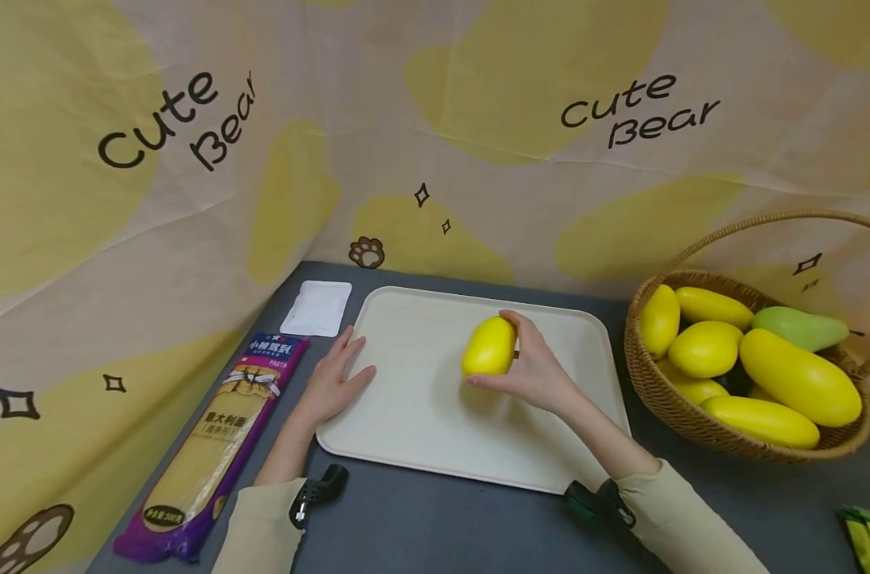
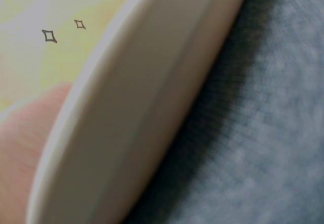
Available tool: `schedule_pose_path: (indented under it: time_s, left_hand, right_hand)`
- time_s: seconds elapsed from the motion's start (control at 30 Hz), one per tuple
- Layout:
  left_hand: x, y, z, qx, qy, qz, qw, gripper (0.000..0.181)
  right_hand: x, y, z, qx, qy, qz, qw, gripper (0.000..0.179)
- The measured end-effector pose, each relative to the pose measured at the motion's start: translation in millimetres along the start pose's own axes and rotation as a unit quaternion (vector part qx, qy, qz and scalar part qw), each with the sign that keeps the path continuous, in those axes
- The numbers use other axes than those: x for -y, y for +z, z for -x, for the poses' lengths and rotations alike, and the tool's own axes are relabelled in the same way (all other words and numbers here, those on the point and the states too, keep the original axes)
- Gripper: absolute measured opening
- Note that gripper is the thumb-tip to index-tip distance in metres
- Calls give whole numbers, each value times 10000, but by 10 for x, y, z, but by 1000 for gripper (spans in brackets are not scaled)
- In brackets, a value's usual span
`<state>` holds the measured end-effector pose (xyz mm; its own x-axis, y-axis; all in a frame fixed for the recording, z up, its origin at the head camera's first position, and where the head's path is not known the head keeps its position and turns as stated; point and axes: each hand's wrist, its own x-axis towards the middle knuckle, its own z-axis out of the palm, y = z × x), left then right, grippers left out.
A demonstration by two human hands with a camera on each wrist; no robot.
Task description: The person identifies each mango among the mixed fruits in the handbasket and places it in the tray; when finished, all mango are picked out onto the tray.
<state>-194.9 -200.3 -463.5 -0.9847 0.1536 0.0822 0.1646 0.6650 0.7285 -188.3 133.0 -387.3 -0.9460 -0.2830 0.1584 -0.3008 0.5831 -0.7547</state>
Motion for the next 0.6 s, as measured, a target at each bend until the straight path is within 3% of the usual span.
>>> schedule_pose_path:
  time_s: [0.3,0.6]
  left_hand:
    - [-18,-3,14,11,143,-236,9996,67]
    - [-12,20,12,126,113,-400,9991,73]
  right_hand:
    - [-6,431,-394,71,-379,240,9990,104]
    - [12,736,-699,256,-308,275,9988,104]
